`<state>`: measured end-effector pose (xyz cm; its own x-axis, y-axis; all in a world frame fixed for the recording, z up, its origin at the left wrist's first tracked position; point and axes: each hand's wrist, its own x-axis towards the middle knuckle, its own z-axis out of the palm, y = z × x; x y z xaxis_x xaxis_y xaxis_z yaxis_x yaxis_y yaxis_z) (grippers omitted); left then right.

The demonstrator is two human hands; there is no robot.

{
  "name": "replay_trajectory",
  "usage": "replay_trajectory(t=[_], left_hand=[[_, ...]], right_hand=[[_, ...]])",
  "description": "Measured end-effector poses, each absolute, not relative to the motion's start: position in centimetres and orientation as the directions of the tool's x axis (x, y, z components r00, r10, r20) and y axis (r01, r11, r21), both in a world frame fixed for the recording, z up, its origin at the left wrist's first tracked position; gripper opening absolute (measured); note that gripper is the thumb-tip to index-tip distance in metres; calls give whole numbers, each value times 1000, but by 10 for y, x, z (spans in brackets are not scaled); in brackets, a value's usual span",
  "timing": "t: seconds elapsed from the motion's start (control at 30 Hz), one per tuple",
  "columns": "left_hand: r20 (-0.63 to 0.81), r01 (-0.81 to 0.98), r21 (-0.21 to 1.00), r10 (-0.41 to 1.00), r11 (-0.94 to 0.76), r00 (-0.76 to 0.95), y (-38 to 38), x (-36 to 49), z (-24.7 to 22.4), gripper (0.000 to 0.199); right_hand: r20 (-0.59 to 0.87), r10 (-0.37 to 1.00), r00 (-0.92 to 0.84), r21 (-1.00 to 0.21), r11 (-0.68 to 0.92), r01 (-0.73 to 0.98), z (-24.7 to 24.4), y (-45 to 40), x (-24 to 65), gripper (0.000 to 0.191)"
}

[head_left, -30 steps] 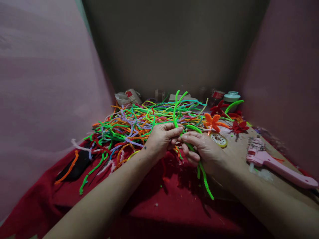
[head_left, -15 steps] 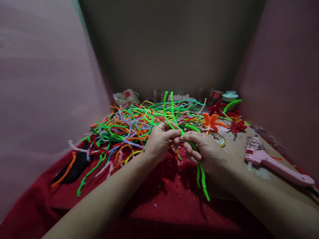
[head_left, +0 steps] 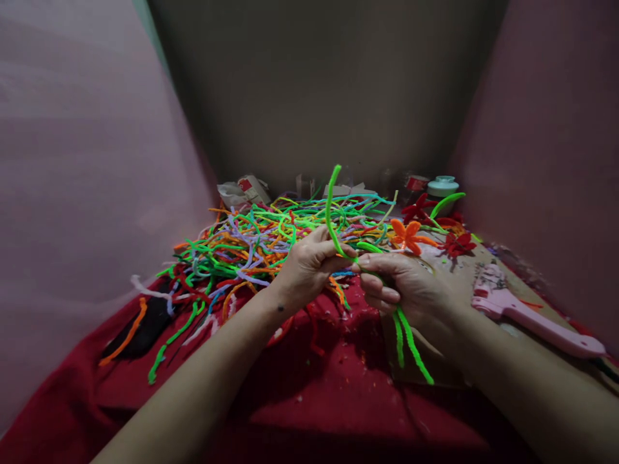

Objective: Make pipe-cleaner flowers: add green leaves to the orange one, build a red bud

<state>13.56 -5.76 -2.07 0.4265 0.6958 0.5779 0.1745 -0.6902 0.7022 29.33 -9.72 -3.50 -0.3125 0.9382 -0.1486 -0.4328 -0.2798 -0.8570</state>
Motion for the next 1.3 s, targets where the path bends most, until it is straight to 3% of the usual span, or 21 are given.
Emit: replay_trajectory(t=[0.17, 0.33, 0.43, 0.5, 0.57, 0.67, 0.77, 0.87, 0.97, 1.07, 1.2, 1.3], left_hand=[[593, 247, 570, 601, -783, 537, -58, 130, -17, 14], [535, 362, 394, 531, -845, 657, -64, 124, -12, 19], [507, 430, 335, 545, -838, 667, -74, 123, -6, 16], [445, 470, 429, 633, -772, 634, -81, 123, 1, 15], [260, 489, 622, 751, -611, 607, -83, 123, 7, 17], [-80, 379, 907, 804, -186, 589, -76, 123, 10, 18], [-248, 178, 969, 725, 174, 642, -66, 123, 3, 19], [-273, 85, 951, 678, 297, 682, -62, 125, -4, 20], [-194, 67, 978, 749, 197, 633, -67, 124, -2, 24], [-125, 155, 987, 755, 31, 644, -70, 115, 9, 23], [-102, 233, 968, 710, -90, 697, -65, 97, 21, 17], [-76, 238, 958, 658, -160, 749, -60, 87, 26, 17]], right_hand=[[-120, 919, -375, -888, -268, -374, -35, -99, 296, 13], [-79, 951, -298, -949, -163, -270, -32, -100, 293, 12], [-66, 970, -236, -992, -89, -88, -28, -104, 290, 13], [62, 980, -187, -985, 91, 148, -25, -110, 287, 15], [319, 933, -165, -815, 359, 455, -25, -117, 284, 19], [653, 706, -273, -332, 591, 735, -28, -128, 279, 21], [787, 480, -387, 21, 606, 795, -29, -134, 276, 25], [818, 409, -406, 116, 573, 811, -30, -132, 277, 27], [797, 486, -358, -14, 608, 794, -31, -129, 281, 26], [740, 622, -255, -296, 642, 707, -27, -128, 286, 21], [567, 814, -126, -719, 563, 407, -18, -128, 290, 17], [434, 893, -118, -883, 448, 138, -15, -125, 292, 16]])
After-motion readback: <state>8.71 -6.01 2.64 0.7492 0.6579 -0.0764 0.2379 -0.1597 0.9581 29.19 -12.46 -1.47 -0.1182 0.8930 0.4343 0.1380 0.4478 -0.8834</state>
